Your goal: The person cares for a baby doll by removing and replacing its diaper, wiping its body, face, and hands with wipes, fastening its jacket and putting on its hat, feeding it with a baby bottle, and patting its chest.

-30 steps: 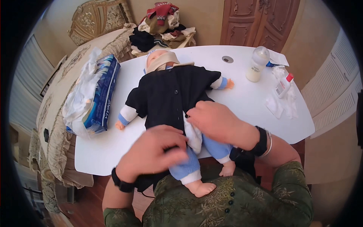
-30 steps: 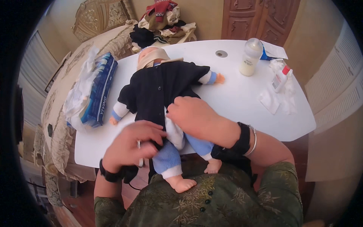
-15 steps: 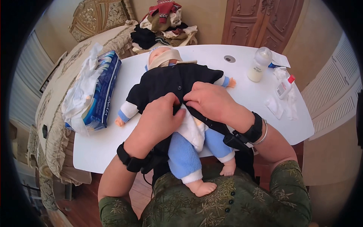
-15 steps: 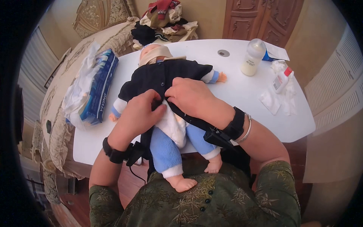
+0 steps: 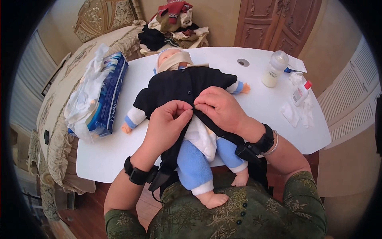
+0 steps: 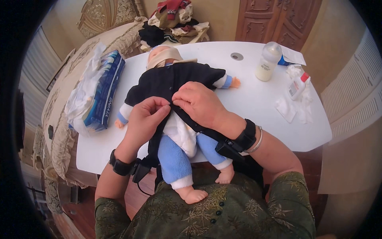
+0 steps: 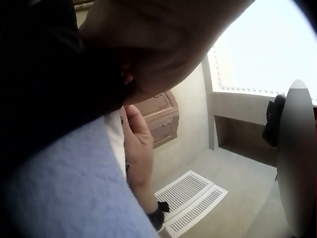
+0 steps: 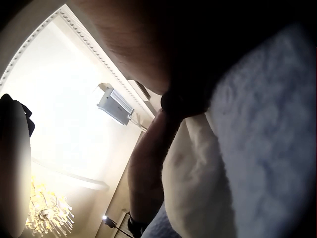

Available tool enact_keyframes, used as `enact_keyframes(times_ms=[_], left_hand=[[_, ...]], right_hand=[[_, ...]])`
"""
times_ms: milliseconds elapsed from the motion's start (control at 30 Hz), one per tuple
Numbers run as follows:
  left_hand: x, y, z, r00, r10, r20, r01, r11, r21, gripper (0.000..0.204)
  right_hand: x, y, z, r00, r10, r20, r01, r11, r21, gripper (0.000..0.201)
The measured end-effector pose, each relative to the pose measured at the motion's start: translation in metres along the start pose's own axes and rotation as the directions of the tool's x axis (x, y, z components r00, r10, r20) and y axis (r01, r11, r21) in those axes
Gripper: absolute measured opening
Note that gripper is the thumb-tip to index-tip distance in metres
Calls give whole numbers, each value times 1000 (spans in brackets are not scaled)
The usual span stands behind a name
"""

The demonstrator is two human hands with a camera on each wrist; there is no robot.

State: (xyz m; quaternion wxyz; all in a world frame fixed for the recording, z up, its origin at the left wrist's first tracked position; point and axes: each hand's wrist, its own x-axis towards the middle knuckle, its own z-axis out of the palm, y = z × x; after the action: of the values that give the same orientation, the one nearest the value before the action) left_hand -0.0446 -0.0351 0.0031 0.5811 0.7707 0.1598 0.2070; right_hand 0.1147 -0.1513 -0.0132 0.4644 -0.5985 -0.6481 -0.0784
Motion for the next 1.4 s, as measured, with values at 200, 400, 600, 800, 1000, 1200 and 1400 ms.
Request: enact_keyframes(times_ms=[200,400,600,800,1000,1200,1400], left_hand=[[3,-16,-5,995,-72,-70,71,997,-6,17],[1,-4,-2,995,-85,-53,83,996,-45,21],[6,-11,-9,985,-172,18,172,964,-204,16],[8,-10,-11,977,-190,102,214,910,-355,10],[9,-7,-4,997,-80,1,80,997,-20,13],[8,1,2,999,12,-51,-2,983,181,20],[17,0,-4,996,-86,-13,86,996,10,20]], right_hand=[[-2,-2,-1,999,49,14,-49,999,21,8],[-2,-2,1,997,78,16,-78,997,27,8],[-2,-1,2,998,57,39,-58,998,37,11],[0,0,2,997,64,51,-67,997,48,12],[-1,-2,0,990,128,50,-131,989,61,11],[-3,-3,1,990,140,24,-142,989,53,11],[-4,-2,1,983,180,35,-182,982,53,12]])
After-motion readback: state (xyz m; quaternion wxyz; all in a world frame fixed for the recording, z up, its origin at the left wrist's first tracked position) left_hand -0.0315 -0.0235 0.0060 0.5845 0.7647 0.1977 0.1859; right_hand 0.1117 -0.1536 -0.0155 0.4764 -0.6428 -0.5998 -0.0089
